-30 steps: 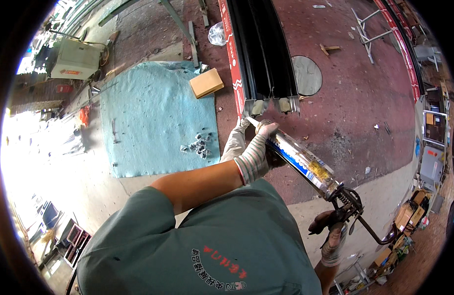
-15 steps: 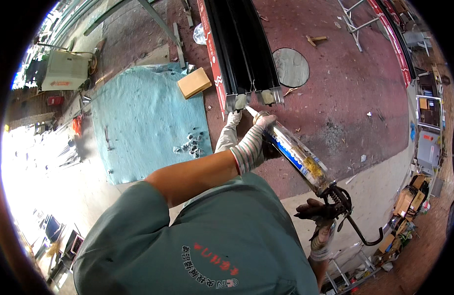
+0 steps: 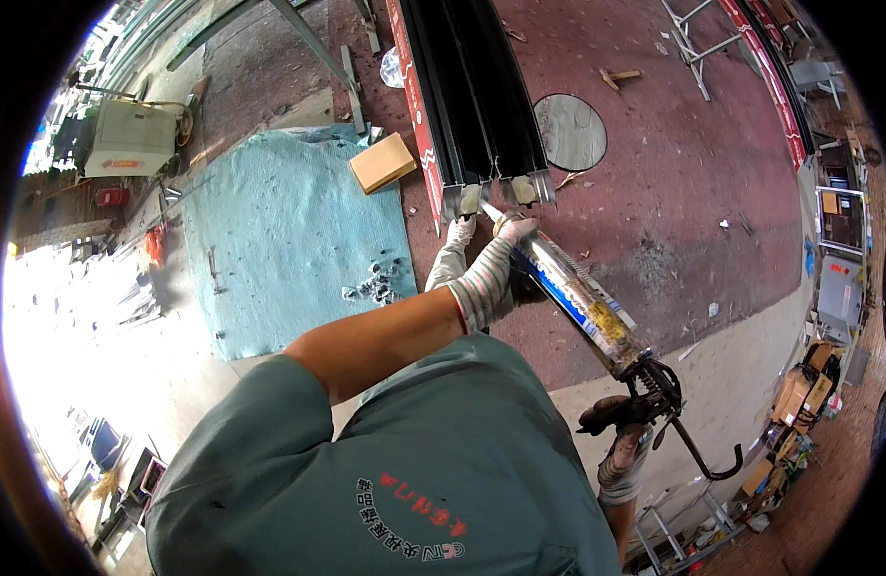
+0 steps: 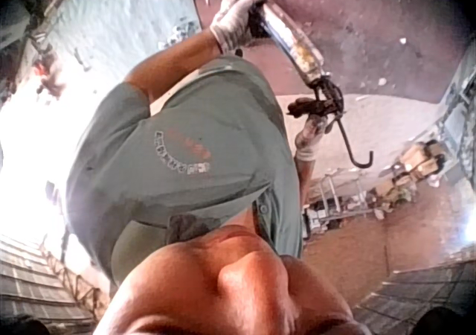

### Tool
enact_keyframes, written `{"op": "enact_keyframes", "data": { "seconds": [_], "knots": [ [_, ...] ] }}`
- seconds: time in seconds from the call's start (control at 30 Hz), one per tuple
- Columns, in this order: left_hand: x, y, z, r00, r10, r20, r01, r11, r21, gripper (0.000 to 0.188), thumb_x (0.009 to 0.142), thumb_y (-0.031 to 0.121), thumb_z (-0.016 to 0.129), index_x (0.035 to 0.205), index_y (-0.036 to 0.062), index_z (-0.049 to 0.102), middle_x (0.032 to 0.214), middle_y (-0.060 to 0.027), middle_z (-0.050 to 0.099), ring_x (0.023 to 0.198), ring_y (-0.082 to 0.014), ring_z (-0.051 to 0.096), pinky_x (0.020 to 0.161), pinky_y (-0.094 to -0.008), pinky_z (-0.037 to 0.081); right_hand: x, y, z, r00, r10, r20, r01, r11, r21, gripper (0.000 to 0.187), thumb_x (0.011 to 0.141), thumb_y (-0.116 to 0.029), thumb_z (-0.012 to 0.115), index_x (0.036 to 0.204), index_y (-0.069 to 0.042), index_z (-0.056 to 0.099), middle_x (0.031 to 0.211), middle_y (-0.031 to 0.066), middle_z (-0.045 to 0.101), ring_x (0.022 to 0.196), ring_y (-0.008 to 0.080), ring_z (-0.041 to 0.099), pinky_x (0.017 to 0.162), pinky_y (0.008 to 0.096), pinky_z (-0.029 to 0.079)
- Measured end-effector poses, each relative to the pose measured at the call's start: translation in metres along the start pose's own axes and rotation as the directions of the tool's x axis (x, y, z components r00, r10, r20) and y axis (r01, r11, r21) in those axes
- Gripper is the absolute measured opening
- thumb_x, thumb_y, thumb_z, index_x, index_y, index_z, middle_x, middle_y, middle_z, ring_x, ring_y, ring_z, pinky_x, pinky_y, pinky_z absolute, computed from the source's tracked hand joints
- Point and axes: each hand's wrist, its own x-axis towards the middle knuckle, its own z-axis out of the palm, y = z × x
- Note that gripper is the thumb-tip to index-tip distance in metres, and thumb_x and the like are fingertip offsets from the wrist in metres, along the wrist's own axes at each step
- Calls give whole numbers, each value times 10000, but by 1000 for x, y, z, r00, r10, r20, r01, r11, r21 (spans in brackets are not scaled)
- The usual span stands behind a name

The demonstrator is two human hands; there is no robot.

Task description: The person uses a caulking gun to apply sealant along the edges of several long black metal profiles laid out on the floor. The person moves between profiles and applies sealant in continuous lines along their lengths.

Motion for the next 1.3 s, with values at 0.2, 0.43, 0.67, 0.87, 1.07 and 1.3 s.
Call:
{"op": "enact_keyframes", "data": {
  "seconds": [0.2, 0.43, 0.67, 0.87, 1.07, 1.3],
  "knots": [
    [-32, 5, 23, 992, 120, -38, -117, 990, 82, 325, 874, 230, 630, 1094, 187, 395, 963, -67, 534, 835, -246, 623, 767, -535, 571, -1, 1, 0, 998, 27, -59, -30, 998, -48, 730, 896, -681, 394, 990, 21, 569, 782, 126, 642, 670, 207, 621, 595, 304, 492],
    [-33, 5, 23, 992, 117, -41, -113, 990, 84, 380, 870, 216, 639, 1121, 206, 355, 990, -80, 519, 844, -253, 625, 747, -555, 575, -1, -1, -1, 996, 41, -83, -41, 999, 4, 715, 879, -659, 477, 993, 35, 606, 799, 118, 668, 677, 185, 636, 580, 288, 499],
    [-30, 2, 20, 993, 120, -13, -119, 991, 69, 354, 877, 219, 628, 1115, 198, 367, 949, -72, 529, 826, -252, 627, 741, -542, 577, -4, 3, 3, 995, 10, -96, -13, 999, -34, 724, 881, -660, 461, 1011, 42, 582, 810, 134, 668, 657, 194, 624, 581, 305, 497],
    [-27, -7, 8, 995, 100, 18, -98, 994, -51, 306, 884, 226, 624, 1092, 189, 402, 947, -67, 534, 820, -253, 623, 730, -528, 574, -11, 5, -3, 1000, 25, -10, -26, 998, -55, 618, 929, -550, 483, 1068, 48, 559, 929, 181, 644, 729, 229, 624, 616, 346, 510],
    [-38, -18, 5, 995, 79, -68, -88, 986, -139, 266, 884, 231, 639, 1052, 169, 441, 966, -66, 534, 858, -266, 617, 747, -549, 567, -17, 13, -3, 995, 95, -5, -92, 975, 203, 379, 942, -341, 559, 1117, -5, 541, 995, 128, 617, 782, 192, 596, 674, 332, 499],
    [-61, -28, 7, 998, 35, -46, -29, 992, 126, 448, 788, 415, 731, 1057, 109, 544, 967, -88, 611, 879, -264, 640, 865, -466, 528, -63, 55, 0, 996, -45, -75, 24, 965, -262, 338, 825, -198, 628, 1107, -33, 542, 941, 109, 629, 756, 236, 615, 661, 340, 497]
  ]
}}
